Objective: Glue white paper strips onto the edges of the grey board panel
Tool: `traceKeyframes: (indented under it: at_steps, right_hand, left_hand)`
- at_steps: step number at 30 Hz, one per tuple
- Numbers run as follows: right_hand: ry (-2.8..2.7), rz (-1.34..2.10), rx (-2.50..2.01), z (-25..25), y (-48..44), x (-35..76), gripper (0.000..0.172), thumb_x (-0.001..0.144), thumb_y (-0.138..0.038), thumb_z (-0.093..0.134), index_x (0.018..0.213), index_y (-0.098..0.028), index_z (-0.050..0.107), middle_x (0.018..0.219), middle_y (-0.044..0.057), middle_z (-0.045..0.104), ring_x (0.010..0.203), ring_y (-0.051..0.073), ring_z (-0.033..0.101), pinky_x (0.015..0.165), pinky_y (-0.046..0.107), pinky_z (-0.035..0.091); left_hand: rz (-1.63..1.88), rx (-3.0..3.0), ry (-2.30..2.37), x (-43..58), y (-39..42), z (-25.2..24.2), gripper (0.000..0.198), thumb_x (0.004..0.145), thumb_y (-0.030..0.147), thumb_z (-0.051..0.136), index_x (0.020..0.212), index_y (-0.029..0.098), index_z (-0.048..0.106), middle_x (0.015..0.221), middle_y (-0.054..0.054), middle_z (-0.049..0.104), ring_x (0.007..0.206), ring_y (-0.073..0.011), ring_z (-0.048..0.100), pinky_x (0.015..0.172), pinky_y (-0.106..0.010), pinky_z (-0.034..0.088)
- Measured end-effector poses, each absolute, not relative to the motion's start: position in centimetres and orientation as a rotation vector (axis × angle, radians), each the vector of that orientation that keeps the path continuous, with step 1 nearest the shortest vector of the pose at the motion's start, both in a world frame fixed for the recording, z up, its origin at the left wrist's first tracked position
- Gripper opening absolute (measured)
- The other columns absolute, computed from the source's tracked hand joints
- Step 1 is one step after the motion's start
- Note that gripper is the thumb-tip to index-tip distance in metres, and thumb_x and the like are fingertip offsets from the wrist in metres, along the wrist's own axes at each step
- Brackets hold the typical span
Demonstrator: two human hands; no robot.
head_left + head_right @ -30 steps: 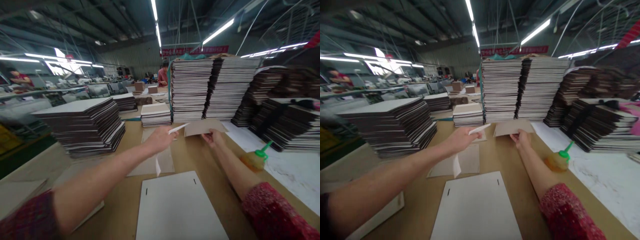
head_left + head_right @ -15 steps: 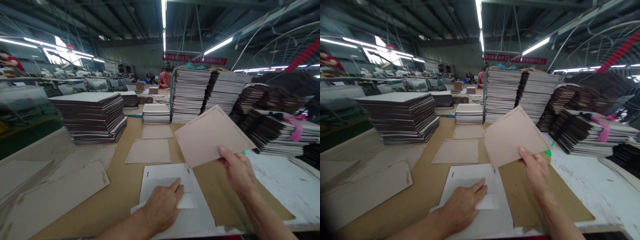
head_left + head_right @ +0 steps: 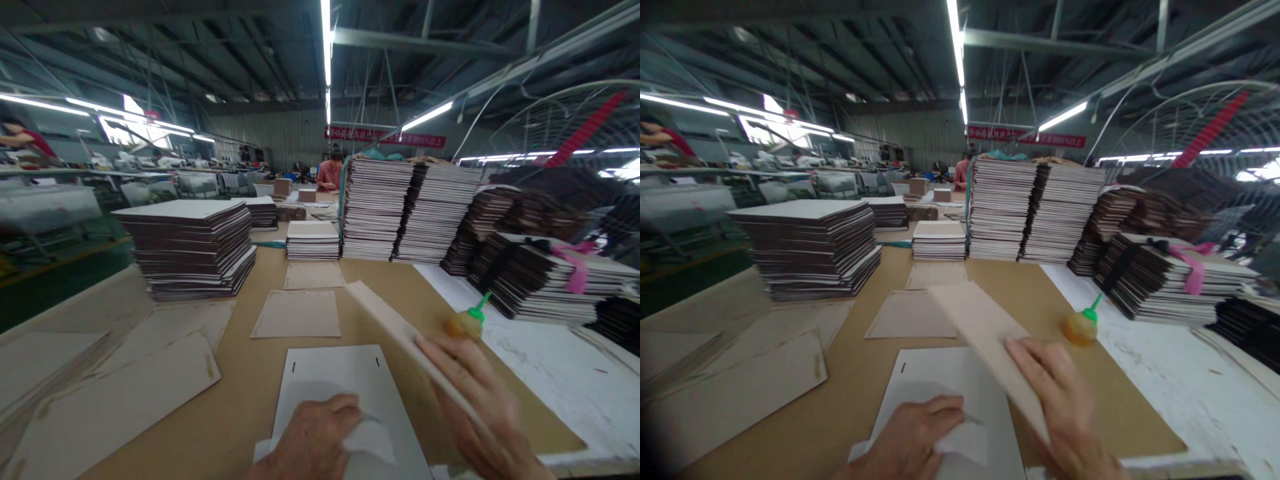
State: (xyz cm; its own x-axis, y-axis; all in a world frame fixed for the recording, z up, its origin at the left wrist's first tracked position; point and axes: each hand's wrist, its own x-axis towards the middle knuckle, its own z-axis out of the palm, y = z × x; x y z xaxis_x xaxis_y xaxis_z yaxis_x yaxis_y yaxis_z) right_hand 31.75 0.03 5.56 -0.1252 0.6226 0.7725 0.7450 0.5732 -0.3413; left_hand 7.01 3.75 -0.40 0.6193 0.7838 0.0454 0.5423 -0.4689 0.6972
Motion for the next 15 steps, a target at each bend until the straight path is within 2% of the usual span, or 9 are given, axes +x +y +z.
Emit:
traceKeyframes:
  at_steps: [2,3,5,7,10,13,15]
  right_hand:
    - [-2.021,-0.369,-0.985,5.3,0.0,30.9,0.052,0.087,-0.006,0.045,0.135,-0.022,0.055,0.105,0.009,0.065,0.092,0.023,0.058,0.080,0.035,0.047]
    - [-2.088,-0.474,-0.935,5.1,0.0,30.6,0.055,0.087,-0.002,0.043,0.138,-0.019,0.052,0.101,0.010,0.064,0.089,0.022,0.057,0.078,0.035,0.046]
    - [-2.164,-0.608,-0.873,4.5,0.1,30.1,0.052,0.088,0.000,0.041,0.137,-0.013,0.051,0.094,0.011,0.063,0.084,0.022,0.055,0.075,0.036,0.043]
    - [-2.214,-0.667,-0.860,3.7,0.1,29.8,0.045,0.091,-0.003,0.040,0.133,-0.010,0.054,0.092,0.011,0.063,0.080,0.022,0.054,0.074,0.038,0.041]
    - [-2.264,-0.727,-0.851,3.3,0.0,29.1,0.038,0.095,-0.006,0.039,0.127,-0.009,0.058,0.089,0.011,0.064,0.074,0.021,0.053,0.073,0.039,0.040]
    - [-2.297,-0.761,-0.805,4.0,-0.3,28.1,0.036,0.097,-0.009,0.035,0.120,-0.008,0.062,0.084,0.009,0.066,0.067,0.019,0.054,0.069,0.038,0.040]
    - [-2.310,-0.781,-0.772,4.7,-0.4,27.3,0.037,0.097,-0.009,0.032,0.117,-0.008,0.064,0.080,0.008,0.066,0.063,0.018,0.054,0.065,0.037,0.040]
  left_hand:
    - [0.750,1.956,1.221,6.0,4.1,-0.1,0.013,0.068,0.022,0.058,0.077,0.024,0.067,0.086,-0.002,0.071,0.086,-0.0248,0.065,0.080,-0.031,0.052]
    - [0.880,1.803,1.333,5.3,4.3,0.1,0.014,0.076,0.033,0.054,0.073,0.023,0.064,0.075,-0.002,0.068,0.078,-0.0239,0.064,0.071,-0.030,0.051]
    - [1.076,1.465,1.506,4.0,4.2,0.9,0.036,0.085,0.053,0.045,0.075,0.021,0.059,0.066,-0.002,0.061,0.064,-0.0223,0.060,0.057,-0.029,0.048]
    - [1.185,1.189,1.552,3.1,3.7,1.8,0.043,0.083,0.064,0.047,0.079,0.022,0.053,0.063,0.001,0.057,0.057,-0.0189,0.056,0.049,-0.026,0.044]
    - [1.246,1.006,1.496,2.7,2.5,2.8,0.048,0.073,0.070,0.058,0.077,0.023,0.050,0.056,0.006,0.045,0.047,-0.0122,0.043,0.043,-0.021,0.036]
    - [1.248,0.969,1.485,3.2,1.7,3.1,0.058,0.061,0.076,0.066,0.075,0.021,0.054,0.051,0.009,0.032,0.042,-0.0087,0.028,0.037,-0.019,0.022]
    - [1.234,0.955,1.525,3.7,1.6,3.2,0.061,0.057,0.077,0.068,0.073,0.020,0.057,0.047,0.010,0.030,0.040,-0.0073,0.022,0.036,-0.019,0.015]
